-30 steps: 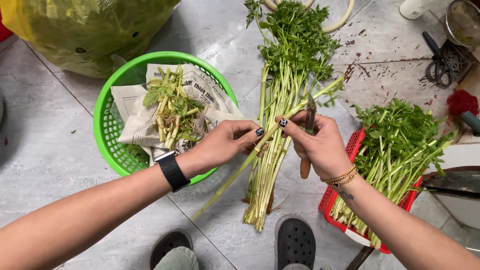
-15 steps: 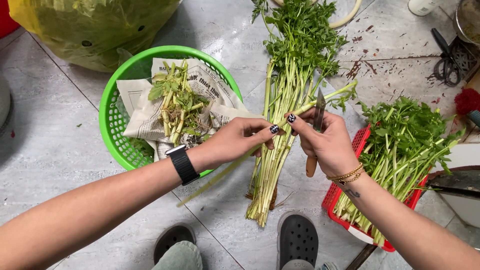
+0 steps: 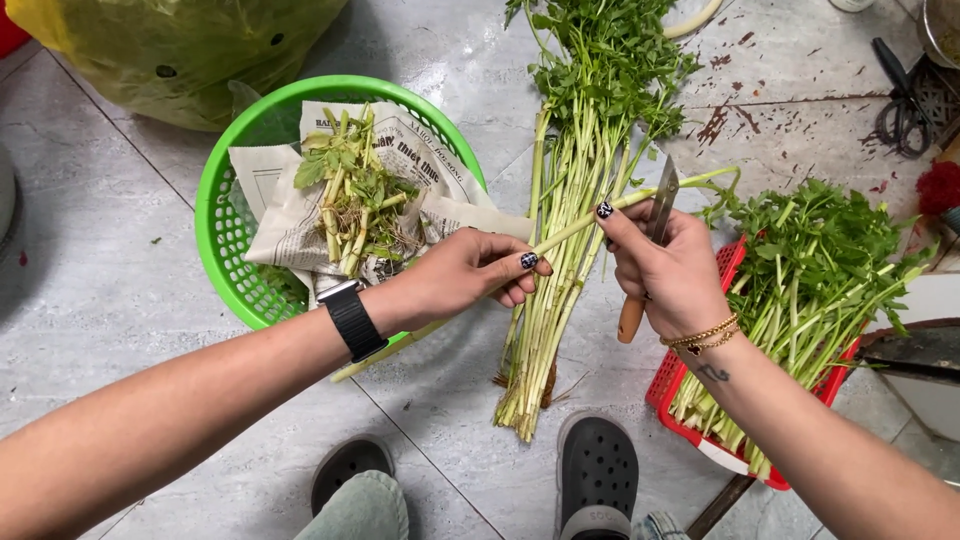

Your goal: Trimming the ends of celery stalks and sorting them into baskets while sitting on the floor.

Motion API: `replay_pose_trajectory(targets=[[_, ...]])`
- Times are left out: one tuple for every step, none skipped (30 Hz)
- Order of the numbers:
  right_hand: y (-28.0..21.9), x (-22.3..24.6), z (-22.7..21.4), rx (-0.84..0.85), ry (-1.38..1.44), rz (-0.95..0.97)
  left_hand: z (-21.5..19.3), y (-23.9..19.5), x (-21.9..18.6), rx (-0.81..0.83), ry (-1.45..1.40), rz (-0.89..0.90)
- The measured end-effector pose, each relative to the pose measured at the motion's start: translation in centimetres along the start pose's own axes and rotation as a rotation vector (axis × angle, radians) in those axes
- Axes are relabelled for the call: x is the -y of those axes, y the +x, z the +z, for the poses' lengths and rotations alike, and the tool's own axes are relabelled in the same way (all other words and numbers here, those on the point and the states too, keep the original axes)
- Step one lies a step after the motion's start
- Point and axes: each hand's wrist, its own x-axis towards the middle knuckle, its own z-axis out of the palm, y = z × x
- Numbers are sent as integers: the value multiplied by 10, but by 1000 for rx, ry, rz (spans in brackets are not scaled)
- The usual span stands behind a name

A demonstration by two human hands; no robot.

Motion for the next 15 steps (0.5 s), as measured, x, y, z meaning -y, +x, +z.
replay_pose_trajectory(targets=[[-5, 7, 6, 1, 1, 1, 0, 0, 0, -1, 0, -1], [-10, 14, 12, 25, -18, -4, 0, 0, 1, -6, 0, 8], [-16, 20, 18, 50, -37, -8, 0, -1, 2, -12, -1, 16], [-21, 31, 24, 53, -37, -5, 0, -1, 1, -14, -2, 14], [-27, 42, 30, 198, -79, -18, 0, -1, 1, -27, -9, 21], [-33, 53, 36, 343, -119, -31, 1, -2, 1, -40, -17, 29], [-31, 38, 30, 344, -119, -28, 1, -4, 1, -41, -18, 26], [-29, 23, 24, 431, -135, -17, 1, -5, 0, -54, -16, 16], [-27, 9, 17, 517, -151, -8, 1, -6, -2, -66, -12, 7], [-27, 5, 18, 517, -151, -7, 0, -6, -1, -66, -12, 7], [-27, 2, 18, 516, -135, 30, 0, -6, 1, -88, -17, 15], [-28, -2, 19, 514, -118, 67, -1, -5, 2, -110, -21, 23], [-30, -4, 19, 513, -117, 68, 0, -6, 1, -110, -21, 23], [-32, -6, 19, 509, -128, 60, 0, -7, 0, -115, -24, 26], [-34, -7, 19, 506, -138, 53, -1, -8, -1, -121, -27, 29]])
